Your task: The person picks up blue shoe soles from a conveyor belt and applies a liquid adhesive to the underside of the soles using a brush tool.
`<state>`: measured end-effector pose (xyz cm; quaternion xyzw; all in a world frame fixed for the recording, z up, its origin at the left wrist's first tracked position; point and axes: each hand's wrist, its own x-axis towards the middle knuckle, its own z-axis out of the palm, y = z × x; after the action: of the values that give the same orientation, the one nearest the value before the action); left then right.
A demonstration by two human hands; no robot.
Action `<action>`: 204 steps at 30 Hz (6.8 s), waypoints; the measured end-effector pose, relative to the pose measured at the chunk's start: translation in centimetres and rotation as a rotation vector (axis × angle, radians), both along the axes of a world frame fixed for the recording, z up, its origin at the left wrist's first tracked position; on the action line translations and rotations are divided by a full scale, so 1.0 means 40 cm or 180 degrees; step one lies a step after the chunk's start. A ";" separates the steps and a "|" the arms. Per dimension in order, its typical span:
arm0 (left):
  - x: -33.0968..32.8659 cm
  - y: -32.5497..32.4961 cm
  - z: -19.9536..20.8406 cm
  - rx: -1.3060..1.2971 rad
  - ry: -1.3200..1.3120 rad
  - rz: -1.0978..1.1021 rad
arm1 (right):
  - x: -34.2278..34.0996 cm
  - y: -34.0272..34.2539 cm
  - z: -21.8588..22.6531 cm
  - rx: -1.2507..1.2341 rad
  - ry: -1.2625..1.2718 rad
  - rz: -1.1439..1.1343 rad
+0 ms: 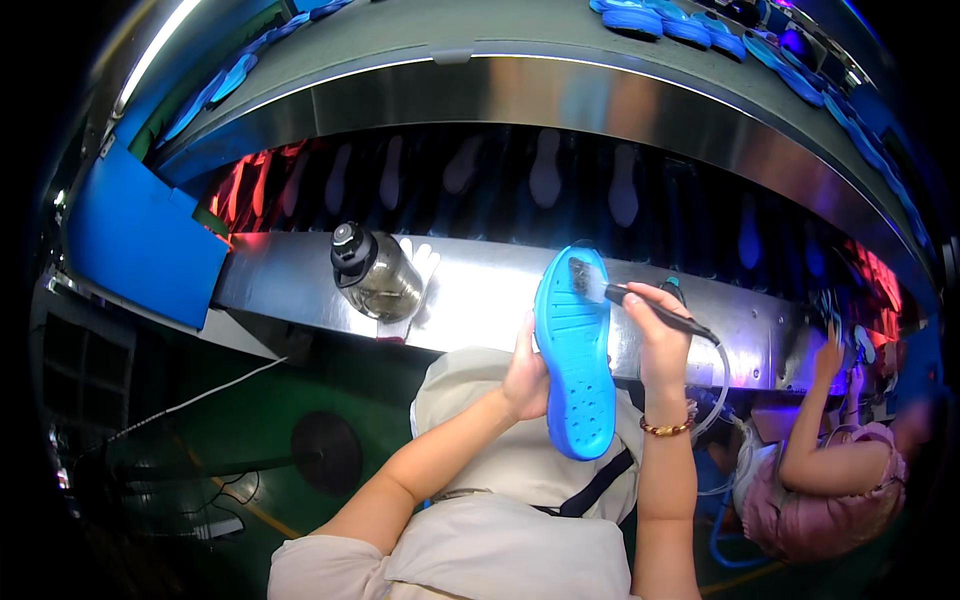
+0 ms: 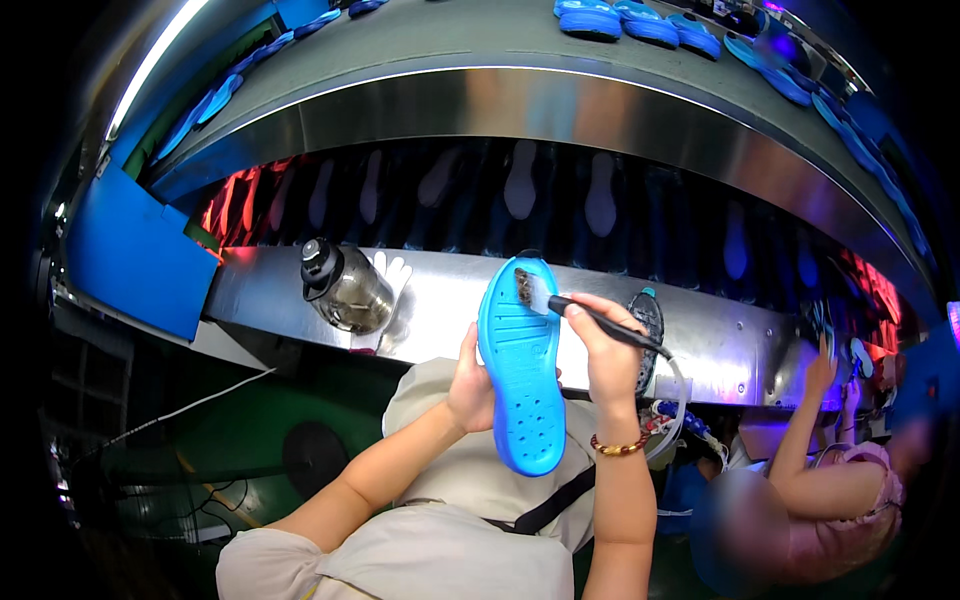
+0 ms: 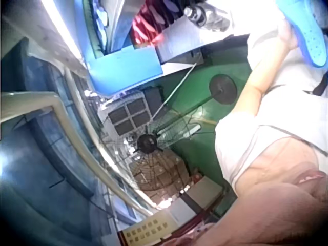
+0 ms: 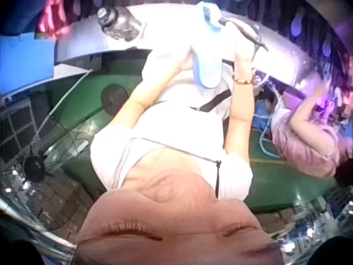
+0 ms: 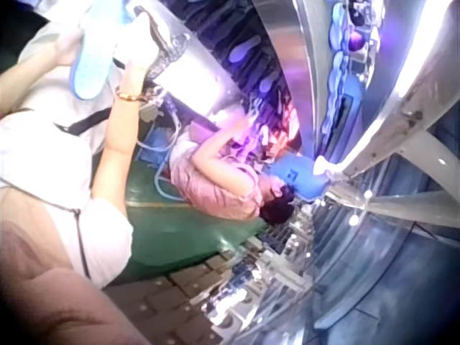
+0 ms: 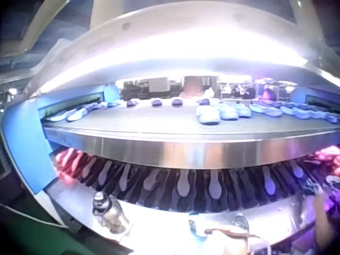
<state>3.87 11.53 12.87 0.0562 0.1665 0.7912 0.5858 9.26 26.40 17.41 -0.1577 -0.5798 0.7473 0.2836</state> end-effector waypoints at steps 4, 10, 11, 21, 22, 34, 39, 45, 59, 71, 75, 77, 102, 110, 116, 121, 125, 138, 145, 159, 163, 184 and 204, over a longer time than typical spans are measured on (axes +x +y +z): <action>-0.008 0.039 0.014 -0.0807 0.0311 0.0570 | -0.016 -0.083 0.029 0.2152 -0.0045 -0.0445; -0.126 0.001 -0.004 -0.0564 0.0585 0.0728 | 0.100 -0.100 0.021 0.2494 -0.0307 0.0643; -0.133 -0.012 0.000 -0.0542 0.0541 0.0598 | 0.121 -0.082 0.031 0.2414 -0.0345 0.1021; -0.011 0.041 0.091 -0.0593 0.0233 -0.0046 | 0.081 -0.019 0.122 0.0857 -0.0403 0.0419; -0.007 0.045 0.091 -0.0673 0.0061 0.0177 | 0.087 -0.025 0.108 0.1241 -0.0040 0.0572; -0.019 0.026 0.146 -0.0504 0.0761 0.0546 | 0.122 0.006 0.117 0.0881 0.0587 0.1108; -0.054 0.060 0.140 -0.0267 0.1056 0.0455 | 0.125 0.013 0.113 0.1673 0.0557 0.1224; -0.084 0.091 0.144 -0.0116 0.0792 0.1124 | 0.122 0.017 0.096 0.2145 0.0286 0.0901; -0.139 0.079 0.181 -0.0212 0.0803 0.1491 | 0.131 0.029 0.073 0.1412 0.0115 0.0649; -0.045 0.049 0.122 0.0009 0.0863 0.0934 | 0.133 -0.046 0.042 -0.0882 0.0450 0.0917; -0.126 0.015 0.118 0.0667 0.1178 -0.0267 | 0.160 0.013 0.130 0.1030 -0.0088 0.1901; -0.127 0.026 0.140 0.0377 0.1045 -0.0378 | 0.167 0.024 0.137 0.0927 -0.0252 0.1473; -0.221 -0.053 0.225 -0.1249 0.1719 -0.1568 | 0.179 0.097 0.163 0.2393 -0.0071 0.1257; -0.230 -0.045 0.130 -0.0106 0.0291 -0.0402 | 0.200 0.029 0.169 0.1822 0.0407 0.1138; -0.104 0.063 0.039 0.0055 0.0004 -0.0131 | 0.118 0.007 0.055 0.1320 -0.0522 0.0426; -0.116 0.063 0.048 -0.0293 0.0130 0.0287 | 0.106 -0.056 0.065 0.3592 0.0166 0.0352; -0.139 0.029 0.070 -0.0183 0.0157 0.0508 | 0.147 -0.046 0.137 0.3163 -0.0038 0.1500; -0.165 0.055 0.174 0.0308 0.0197 0.0713 | 0.116 -0.008 0.118 0.2026 -0.0073 0.0676; -0.200 0.049 0.202 0.0255 0.0373 0.0706 | 0.136 0.014 0.124 0.1333 0.0007 0.0858; -0.061 0.059 0.217 0.0367 0.0168 0.1181 | 0.111 -0.066 0.051 -0.0865 0.0648 0.0567; -0.101 0.043 0.170 0.0014 0.0302 0.0980 | 0.122 -0.067 0.106 0.1053 0.0434 0.0970; -0.149 0.060 0.194 0.0386 -0.0197 -0.0098 | 0.131 -0.026 0.182 0.2555 0.0529 0.1943; -0.163 0.001 0.296 -0.1701 0.1637 -0.1590 | 0.162 0.062 0.230 0.2938 -0.0402 0.1995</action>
<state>-2.63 11.55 24.71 0.1363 0.4866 0.5150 0.6924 15.74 28.90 26.60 0.1181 -0.8818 0.4536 0.0523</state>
